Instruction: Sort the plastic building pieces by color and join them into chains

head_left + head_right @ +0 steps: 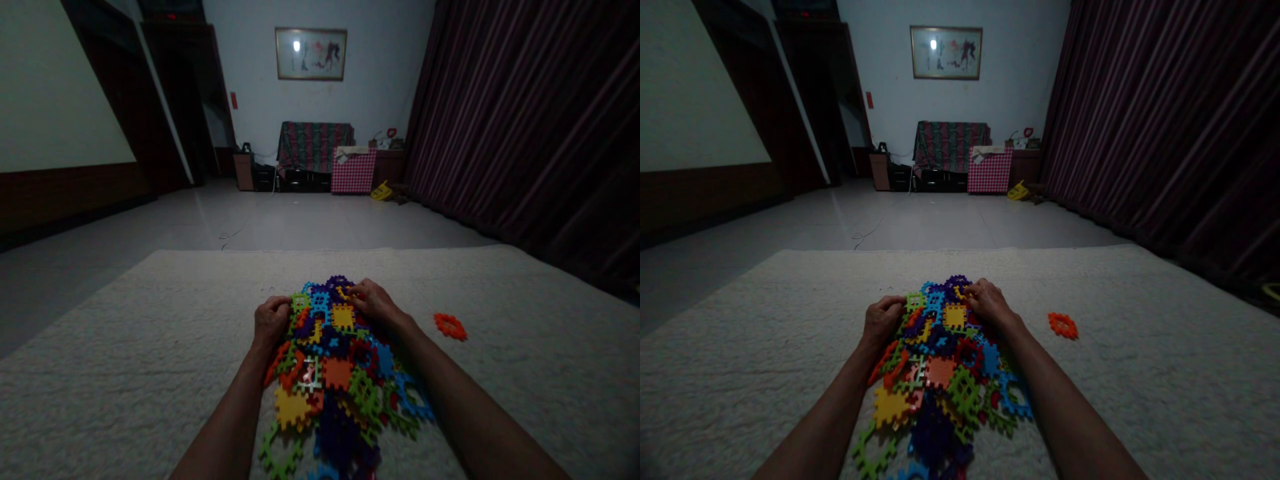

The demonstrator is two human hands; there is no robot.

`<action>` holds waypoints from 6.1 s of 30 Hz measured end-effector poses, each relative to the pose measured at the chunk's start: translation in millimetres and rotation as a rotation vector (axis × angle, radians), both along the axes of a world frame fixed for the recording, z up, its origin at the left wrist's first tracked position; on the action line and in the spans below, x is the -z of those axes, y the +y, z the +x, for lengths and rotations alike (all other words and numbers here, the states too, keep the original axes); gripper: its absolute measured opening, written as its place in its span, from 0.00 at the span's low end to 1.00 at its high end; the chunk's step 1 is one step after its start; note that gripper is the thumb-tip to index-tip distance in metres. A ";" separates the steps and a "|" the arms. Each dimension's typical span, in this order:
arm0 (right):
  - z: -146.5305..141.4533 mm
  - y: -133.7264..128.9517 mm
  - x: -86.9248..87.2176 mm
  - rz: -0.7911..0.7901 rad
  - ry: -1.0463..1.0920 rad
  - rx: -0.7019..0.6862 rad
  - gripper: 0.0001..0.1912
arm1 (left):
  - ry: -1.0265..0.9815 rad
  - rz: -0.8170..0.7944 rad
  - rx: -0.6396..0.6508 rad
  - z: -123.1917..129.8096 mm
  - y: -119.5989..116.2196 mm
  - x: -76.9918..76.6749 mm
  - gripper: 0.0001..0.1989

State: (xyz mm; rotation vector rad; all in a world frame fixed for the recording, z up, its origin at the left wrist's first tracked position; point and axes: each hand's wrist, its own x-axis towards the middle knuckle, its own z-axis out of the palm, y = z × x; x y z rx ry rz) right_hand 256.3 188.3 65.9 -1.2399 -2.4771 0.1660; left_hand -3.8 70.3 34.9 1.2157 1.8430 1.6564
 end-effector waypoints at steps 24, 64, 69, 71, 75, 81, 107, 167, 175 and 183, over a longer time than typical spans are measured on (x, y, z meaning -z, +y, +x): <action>48.3 -32.0 -8.7 -0.084 0.342 -0.046 0.12 | 0.045 -0.021 0.007 -2.2 1.4 5.9 0.13; -53.7 -75.2 -25.2 -0.018 0.608 -0.176 0.14 | -0.238 0.078 -0.126 -6.5 11.2 12.2 0.17; 0.2 -65.8 -13.6 0.018 0.704 0.095 0.16 | -0.197 0.050 -0.138 -4.8 6.2 9.8 0.18; 22.5 -61.9 -3.9 0.035 0.747 0.195 0.17 | -0.211 0.026 -0.141 -3.6 3.7 7.3 0.19; 60.9 -53.6 10.1 0.089 0.819 0.340 0.19 | -0.339 -0.031 -0.121 0.4 -0.5 -1.0 0.21; 126.2 -45.3 8.4 0.350 0.623 0.522 0.15 | -0.377 -0.039 -0.161 6.0 -5.4 -9.8 0.22; 166.3 -55.8 47.3 0.258 0.177 0.585 0.15 | -0.363 -0.022 -0.193 3.2 -8.2 -21.1 0.22; 121.2 -55.7 34.0 0.388 0.349 0.156 0.09 | 0.607 -0.500 0.079 10.1 -22.0 -31.1 0.25; 119.6 -57.3 32.5 0.387 0.329 0.160 0.09 | 0.534 -0.448 0.078 0.1 -23.1 -38.8 0.22; 104.5 -66.2 22.3 0.380 0.355 0.103 0.10 | 0.316 -0.258 0.133 5.2 -25.3 -59.6 0.24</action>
